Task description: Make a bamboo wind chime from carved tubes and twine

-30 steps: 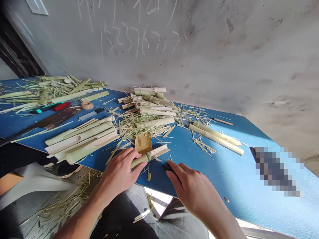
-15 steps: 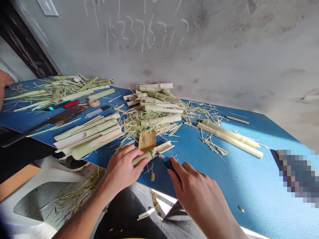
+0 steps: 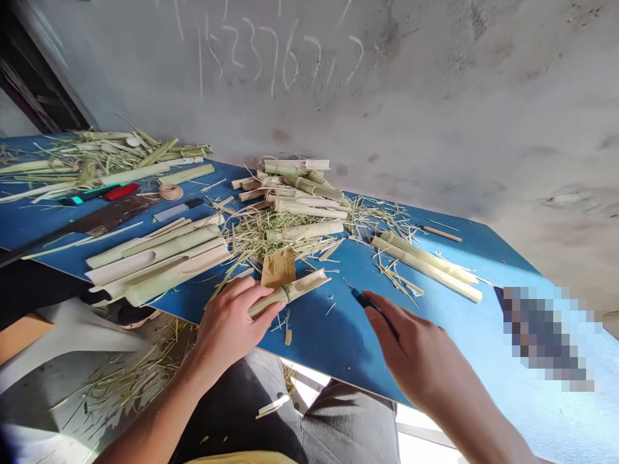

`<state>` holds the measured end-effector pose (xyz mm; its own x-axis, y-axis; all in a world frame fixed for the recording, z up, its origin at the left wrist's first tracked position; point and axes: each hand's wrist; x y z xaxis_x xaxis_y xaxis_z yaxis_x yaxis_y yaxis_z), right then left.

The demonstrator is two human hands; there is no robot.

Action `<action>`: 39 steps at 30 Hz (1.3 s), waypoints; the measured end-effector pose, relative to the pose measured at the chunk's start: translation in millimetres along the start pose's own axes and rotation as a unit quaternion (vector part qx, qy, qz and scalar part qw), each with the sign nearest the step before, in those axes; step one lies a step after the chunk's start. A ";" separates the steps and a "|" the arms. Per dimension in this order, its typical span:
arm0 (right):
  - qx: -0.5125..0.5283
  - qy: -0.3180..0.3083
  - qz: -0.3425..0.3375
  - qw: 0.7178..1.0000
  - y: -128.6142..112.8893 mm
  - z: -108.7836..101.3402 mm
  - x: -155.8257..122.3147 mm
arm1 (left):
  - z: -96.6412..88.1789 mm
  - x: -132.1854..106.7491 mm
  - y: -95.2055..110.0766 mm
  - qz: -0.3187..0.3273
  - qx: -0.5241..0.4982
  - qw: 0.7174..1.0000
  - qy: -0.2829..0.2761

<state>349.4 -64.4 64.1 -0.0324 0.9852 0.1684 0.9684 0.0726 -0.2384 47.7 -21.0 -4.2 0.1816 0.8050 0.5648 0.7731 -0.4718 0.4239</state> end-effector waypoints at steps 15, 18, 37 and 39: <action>-0.077 -0.070 -0.100 0.990 -56.7 30.9 -1.9 | -0.5 2.8 -0.4 0.005 -0.001 1.000 0.000; -0.101 -0.095 -0.098 0.985 -56.9 32.7 -4.3 | -3.4 5.4 -0.2 0.023 0.004 1.000 -0.014; -0.227 -0.074 -0.053 0.970 -77.7 32.6 -7.8 | -3.4 6.6 6.6 0.002 0.038 0.999 -0.024; -0.238 -0.061 -0.060 0.967 -75.8 33.8 -8.2 | -4.2 7.6 5.9 -0.006 0.036 0.999 -0.026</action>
Point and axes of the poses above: each hand's wrist, its own x-axis towards the middle knuckle, its own z-axis out of the palm, y = z × x
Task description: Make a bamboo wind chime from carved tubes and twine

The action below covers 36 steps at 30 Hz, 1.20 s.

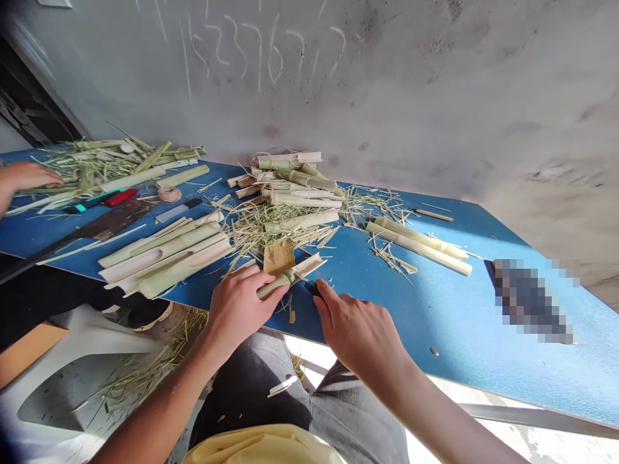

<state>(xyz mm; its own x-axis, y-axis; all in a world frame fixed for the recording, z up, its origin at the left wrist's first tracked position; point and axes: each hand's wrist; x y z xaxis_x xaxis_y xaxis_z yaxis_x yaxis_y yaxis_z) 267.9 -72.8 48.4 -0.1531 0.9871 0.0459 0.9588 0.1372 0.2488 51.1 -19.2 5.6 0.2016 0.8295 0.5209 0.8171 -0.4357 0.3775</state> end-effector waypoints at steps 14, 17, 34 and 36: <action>-0.115 0.100 -0.011 0.988 40.0 2.5 16.8 | 0.4 3.5 -4.7 -0.003 -0.007 1.000 0.002; -0.097 0.125 0.076 0.985 67.2 -3.6 19.1 | 0.8 2.7 -5.4 -0.016 -0.026 1.000 -0.001; 0.020 0.029 -0.056 0.998 24.9 4.9 9.1 | 5.6 -1.3 -6.9 0.019 -0.036 0.999 0.034; 0.012 0.026 -0.050 0.998 30.6 7.5 13.3 | 5.7 -1.0 -7.1 0.023 -0.039 0.998 0.033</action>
Point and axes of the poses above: each hand's wrist, its own x-axis towards the middle knuckle, its own z-axis out of the palm, y = z × x
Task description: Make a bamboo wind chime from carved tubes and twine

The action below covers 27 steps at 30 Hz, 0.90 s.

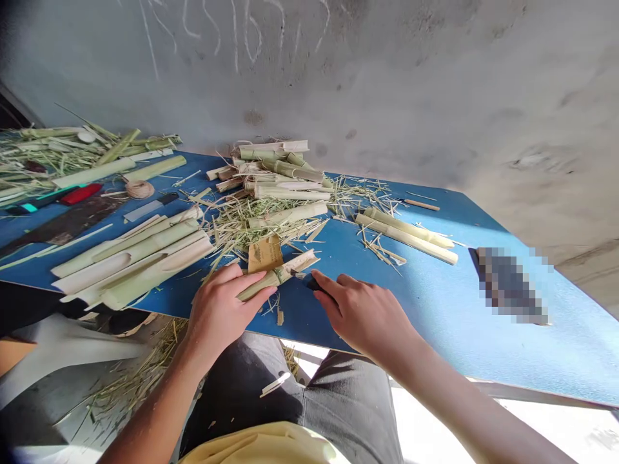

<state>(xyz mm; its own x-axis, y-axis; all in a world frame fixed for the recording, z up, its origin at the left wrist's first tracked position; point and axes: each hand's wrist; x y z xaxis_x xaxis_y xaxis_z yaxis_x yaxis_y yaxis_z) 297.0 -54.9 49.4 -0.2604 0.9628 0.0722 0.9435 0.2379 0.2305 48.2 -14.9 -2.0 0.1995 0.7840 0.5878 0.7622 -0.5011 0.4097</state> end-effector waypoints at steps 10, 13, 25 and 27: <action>-0.040 0.035 0.196 0.979 59.4 -13.1 -1.8 | -1.2 -0.5 -0.5 -0.012 0.000 1.000 -0.019; 0.026 -0.003 0.151 0.988 56.2 -2.1 -6.3 | -1.0 -1.1 -1.7 0.002 0.000 1.000 -0.016; 0.062 0.064 0.119 0.989 98.0 13.3 16.8 | -4.9 2.4 -2.8 0.065 -0.011 0.997 -0.035; 0.060 0.052 0.147 0.986 118.2 3.8 20.3 | -4.9 1.2 -3.1 0.070 -0.020 0.997 -0.032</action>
<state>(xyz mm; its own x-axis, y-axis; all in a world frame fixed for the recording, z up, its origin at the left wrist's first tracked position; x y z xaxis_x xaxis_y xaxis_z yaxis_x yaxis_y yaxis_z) 404.0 -6.7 74.5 0.0141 0.9756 0.2190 0.9972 -0.0299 0.0691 43.1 -14.2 0.9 0.3421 0.7260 0.5965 0.6986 -0.6211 0.3553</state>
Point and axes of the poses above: each hand's wrist, its own x-axis towards the middle knuckle, its own z-axis out of the palm, y = z × x
